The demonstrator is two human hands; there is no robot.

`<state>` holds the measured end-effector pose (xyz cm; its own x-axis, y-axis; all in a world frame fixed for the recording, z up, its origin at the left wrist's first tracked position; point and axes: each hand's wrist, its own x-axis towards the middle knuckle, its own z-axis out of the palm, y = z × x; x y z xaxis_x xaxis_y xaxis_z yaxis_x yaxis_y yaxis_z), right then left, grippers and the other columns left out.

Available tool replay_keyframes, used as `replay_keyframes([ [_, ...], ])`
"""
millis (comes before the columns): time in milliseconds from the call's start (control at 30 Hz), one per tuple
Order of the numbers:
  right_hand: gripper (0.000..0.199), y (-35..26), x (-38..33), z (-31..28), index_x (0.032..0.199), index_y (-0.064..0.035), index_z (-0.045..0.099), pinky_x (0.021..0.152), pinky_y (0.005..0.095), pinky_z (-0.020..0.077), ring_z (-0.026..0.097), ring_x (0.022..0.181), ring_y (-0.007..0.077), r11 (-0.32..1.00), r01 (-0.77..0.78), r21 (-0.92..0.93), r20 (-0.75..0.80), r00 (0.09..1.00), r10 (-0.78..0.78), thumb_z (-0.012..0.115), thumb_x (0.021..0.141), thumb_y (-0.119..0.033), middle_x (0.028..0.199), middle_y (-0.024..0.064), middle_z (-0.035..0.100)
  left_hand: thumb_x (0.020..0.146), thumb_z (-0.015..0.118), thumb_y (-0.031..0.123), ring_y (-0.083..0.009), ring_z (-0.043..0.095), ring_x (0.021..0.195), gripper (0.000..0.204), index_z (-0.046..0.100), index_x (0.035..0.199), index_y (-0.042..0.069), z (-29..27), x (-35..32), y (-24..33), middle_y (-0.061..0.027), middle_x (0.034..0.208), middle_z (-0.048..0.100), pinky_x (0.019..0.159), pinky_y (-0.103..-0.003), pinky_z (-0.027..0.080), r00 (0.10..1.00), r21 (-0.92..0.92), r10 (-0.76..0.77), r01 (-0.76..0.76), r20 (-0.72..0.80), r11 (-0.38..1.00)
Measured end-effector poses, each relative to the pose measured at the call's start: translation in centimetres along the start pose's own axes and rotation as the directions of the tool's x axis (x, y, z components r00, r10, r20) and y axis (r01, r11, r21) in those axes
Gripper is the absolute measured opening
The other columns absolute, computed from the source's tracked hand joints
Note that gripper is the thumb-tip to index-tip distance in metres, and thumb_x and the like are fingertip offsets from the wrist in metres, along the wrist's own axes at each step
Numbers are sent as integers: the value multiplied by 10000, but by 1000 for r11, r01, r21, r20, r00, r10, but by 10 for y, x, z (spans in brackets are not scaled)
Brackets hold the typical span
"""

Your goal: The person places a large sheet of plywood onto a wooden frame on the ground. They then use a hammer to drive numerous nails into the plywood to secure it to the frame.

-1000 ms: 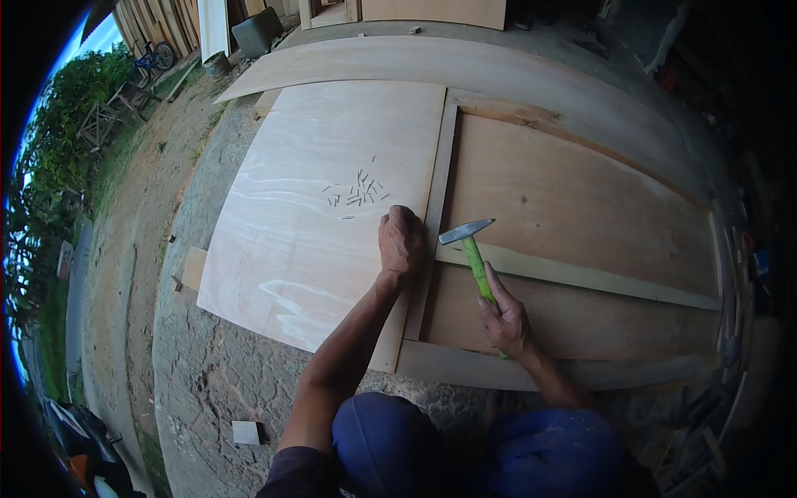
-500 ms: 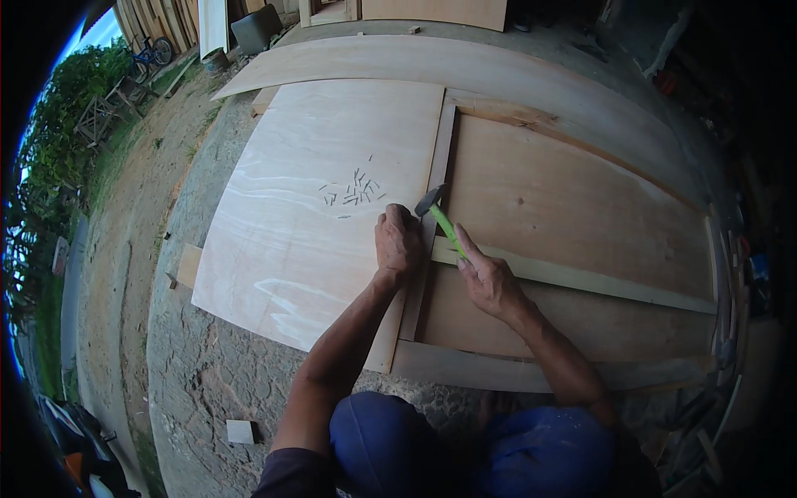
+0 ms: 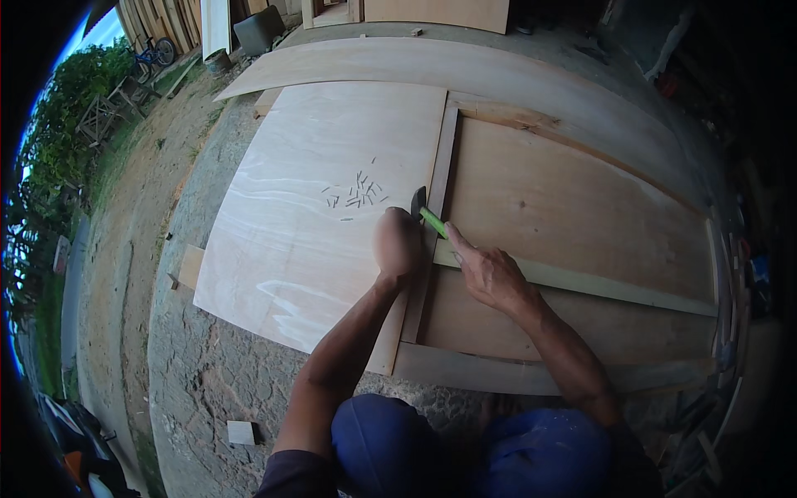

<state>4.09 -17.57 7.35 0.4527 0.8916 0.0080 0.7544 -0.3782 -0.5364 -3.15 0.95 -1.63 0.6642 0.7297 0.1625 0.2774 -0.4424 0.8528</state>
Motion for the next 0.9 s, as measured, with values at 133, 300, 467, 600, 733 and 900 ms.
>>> replay_keyframes([
  [133,672,-8,-4,5,1561,-51,290,676,526,534,672,719,428,988,148,35,-254,958,-135,530,934,-44,776,263,654,874,586,59,-373,566,1021,260,510,1117,6,2,-1,-4,-191,1017,615,883,-486,447,980,-55,109,-120,-164,991],
  [300,644,0,6,-7,1566,-62,283,669,526,542,677,734,436,999,46,-1,-59,997,-46,521,968,-74,799,267,663,864,537,0,-364,552,1058,298,503,1161,6,1,2,-11,-180,1089,610,915,-459,446,984,-36,98,-104,-150,994],
  [467,656,-7,3,4,1571,-72,269,673,539,546,680,722,445,977,213,29,-282,939,-196,512,963,-76,762,260,662,831,486,-58,-363,552,1038,335,505,1158,15,5,1,-13,-175,1081,600,904,-456,447,981,-47,77,-86,-176,995],
  [600,675,1,8,-6,1576,-82,269,679,528,544,688,732,438,997,30,-68,71,997,-25,527,953,-59,776,267,664,817,475,-71,-363,553,1029,352,505,1155,20,4,6,-9,-175,1071,597,898,-458,448,982,-42,58,-67,-181,997],
  [733,690,-21,-1,-1,1583,-108,269,693,526,549,689,737,444,959,247,140,-432,887,-165,518,941,-61,787,277,668,830,486,-62,-366,554,1031,329,507,1148,21,4,-1,-11,-178,1074,600,900,-458,448,981,-65,67,-80,-182,995],
  [900,674,29,-4,19,1574,-127,317,635,507,544,677,693,426,999,9,-44,56,998,-6,521,937,-37,784,260,666,827,490,-66,-364,563,1025,313,514,1127,20,6,3,1,-176,1073,605,895,-451,455,988,-80,41,-53,-151,995],
])
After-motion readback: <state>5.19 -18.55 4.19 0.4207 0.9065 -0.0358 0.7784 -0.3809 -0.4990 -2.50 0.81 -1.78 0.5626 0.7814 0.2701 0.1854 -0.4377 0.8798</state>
